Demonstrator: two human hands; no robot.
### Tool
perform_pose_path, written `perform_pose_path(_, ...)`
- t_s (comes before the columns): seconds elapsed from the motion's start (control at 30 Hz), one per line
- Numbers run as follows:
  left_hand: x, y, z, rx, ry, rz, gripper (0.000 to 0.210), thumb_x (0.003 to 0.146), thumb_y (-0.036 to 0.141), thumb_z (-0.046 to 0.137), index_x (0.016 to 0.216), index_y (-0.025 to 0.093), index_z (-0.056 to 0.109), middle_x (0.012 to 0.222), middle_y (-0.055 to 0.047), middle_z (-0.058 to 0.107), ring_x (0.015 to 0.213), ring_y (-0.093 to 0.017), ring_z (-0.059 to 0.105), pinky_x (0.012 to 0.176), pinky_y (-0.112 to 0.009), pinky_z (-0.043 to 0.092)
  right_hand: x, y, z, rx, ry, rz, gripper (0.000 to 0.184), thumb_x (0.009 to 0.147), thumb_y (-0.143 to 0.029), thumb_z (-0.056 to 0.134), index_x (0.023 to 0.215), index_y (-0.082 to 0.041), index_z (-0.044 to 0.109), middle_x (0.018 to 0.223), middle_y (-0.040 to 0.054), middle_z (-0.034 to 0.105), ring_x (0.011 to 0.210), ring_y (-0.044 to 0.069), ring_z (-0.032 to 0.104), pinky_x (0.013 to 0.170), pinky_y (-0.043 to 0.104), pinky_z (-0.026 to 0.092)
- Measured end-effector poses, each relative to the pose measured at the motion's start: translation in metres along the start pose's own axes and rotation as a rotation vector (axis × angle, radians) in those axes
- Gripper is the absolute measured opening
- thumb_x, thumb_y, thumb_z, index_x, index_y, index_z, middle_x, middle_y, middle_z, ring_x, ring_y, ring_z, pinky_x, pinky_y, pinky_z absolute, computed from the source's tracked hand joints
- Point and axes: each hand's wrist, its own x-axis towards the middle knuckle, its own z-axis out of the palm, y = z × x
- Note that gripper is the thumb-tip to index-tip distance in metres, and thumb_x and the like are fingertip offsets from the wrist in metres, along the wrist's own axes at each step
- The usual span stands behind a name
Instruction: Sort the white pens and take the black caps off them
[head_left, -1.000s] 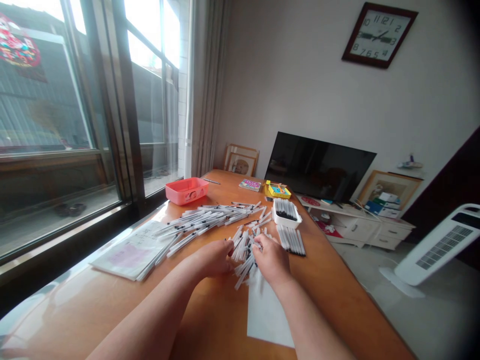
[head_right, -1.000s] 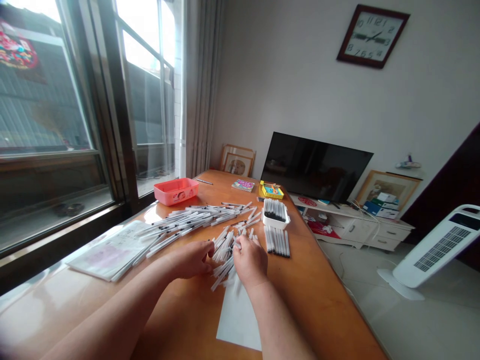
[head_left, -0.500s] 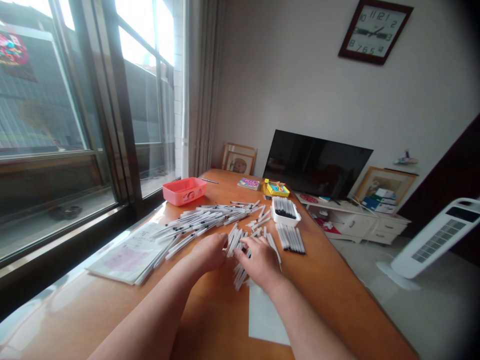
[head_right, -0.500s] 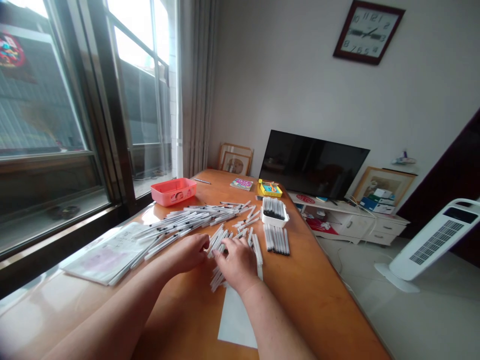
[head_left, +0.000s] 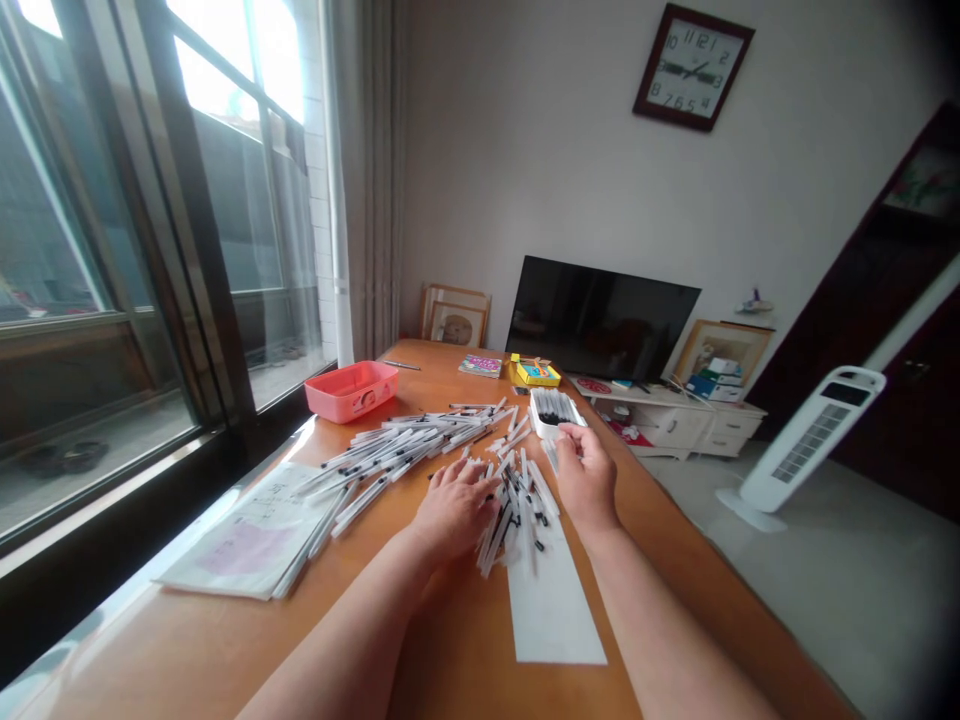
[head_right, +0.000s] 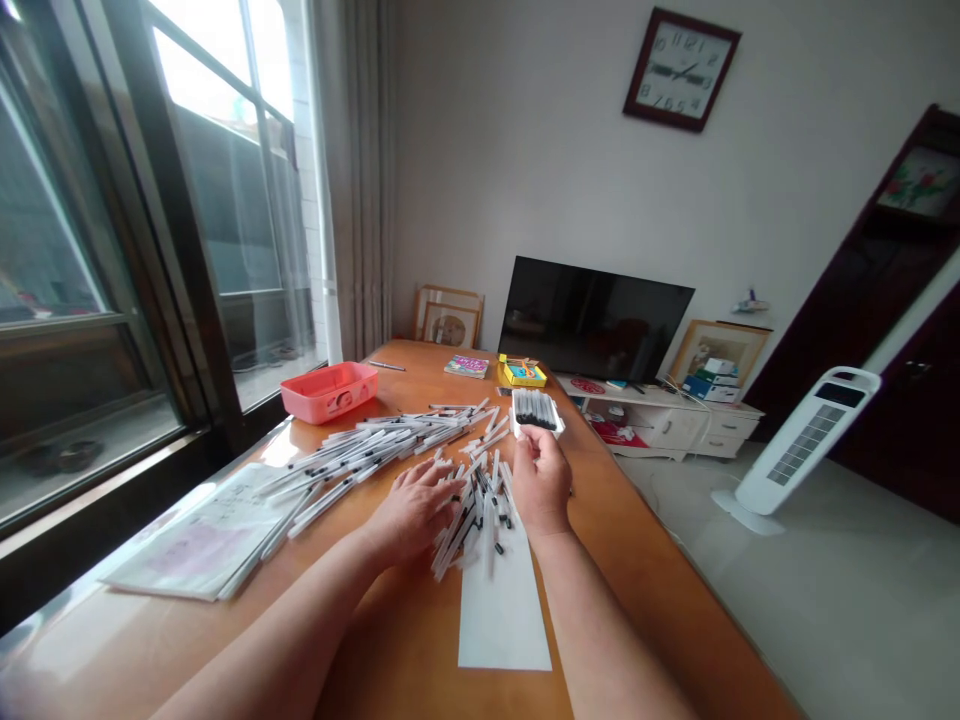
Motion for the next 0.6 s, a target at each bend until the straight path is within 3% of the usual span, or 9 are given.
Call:
perform_pose_path(0.1,0.001,-0.002,0.010,0.020,-0.094,-0.013,0.052,0.097,0.057,0.038,0.144,0.039,0.053,0.160,-0.003,0.039,0.150,-0.037,0.022,0.119,-0.063,0.016,0.010,0.007,0.001,-0.017,0.007,0.045,0.037,0.088,-0.044,0.056,0.107,-0.018,0.073,0.093,0.0082,0.075,0.083,0.023,0.067,0.077,0.033,0.049)
perform_pose_path(0.23,0.001,-0.005,0.012,0.020,-0.100,-0.024,0.058,0.096,0.057,0.038,0.148,0.033,0.049,0.156,-0.009,0.043,0.147,-0.036,0.029,0.119,-0.059,0.020,0.022,0.025,0.001,-0.127,-0.020,0.141,0.034,0.085,-0.041,0.056,0.104,-0.018,0.073,0.090,0.0077,0.075,0.079,0.022,0.066,0.071,0.031,0.048)
perform_pose_path(0.43,-0.003,0.000,0.006,0.018,-0.066,-0.080,0.053,0.091,0.054,0.048,0.135,0.027,0.060,0.138,-0.014,0.056,0.137,-0.038,0.041,0.114,-0.056,0.027,0.021,0.048,0.014,-0.490,-0.335,0.282,0.021,0.082,-0.037,0.058,0.084,-0.023,0.073,0.078,0.0026,0.072,0.067,0.019,0.060,0.059,0.026,0.040)
perform_pose_path(0.6,-0.004,0.003,-0.002,0.018,-0.075,-0.131,0.046,0.089,0.055,0.049,0.115,0.024,0.070,0.133,-0.016,0.059,0.135,-0.041,0.041,0.111,-0.061,0.027,0.026,0.052,0.039,-0.556,-0.379,0.289,0.013,0.075,-0.032,0.065,0.067,-0.022,0.068,0.065,0.0000,0.066,0.063,0.016,0.056,0.059,0.024,0.037)
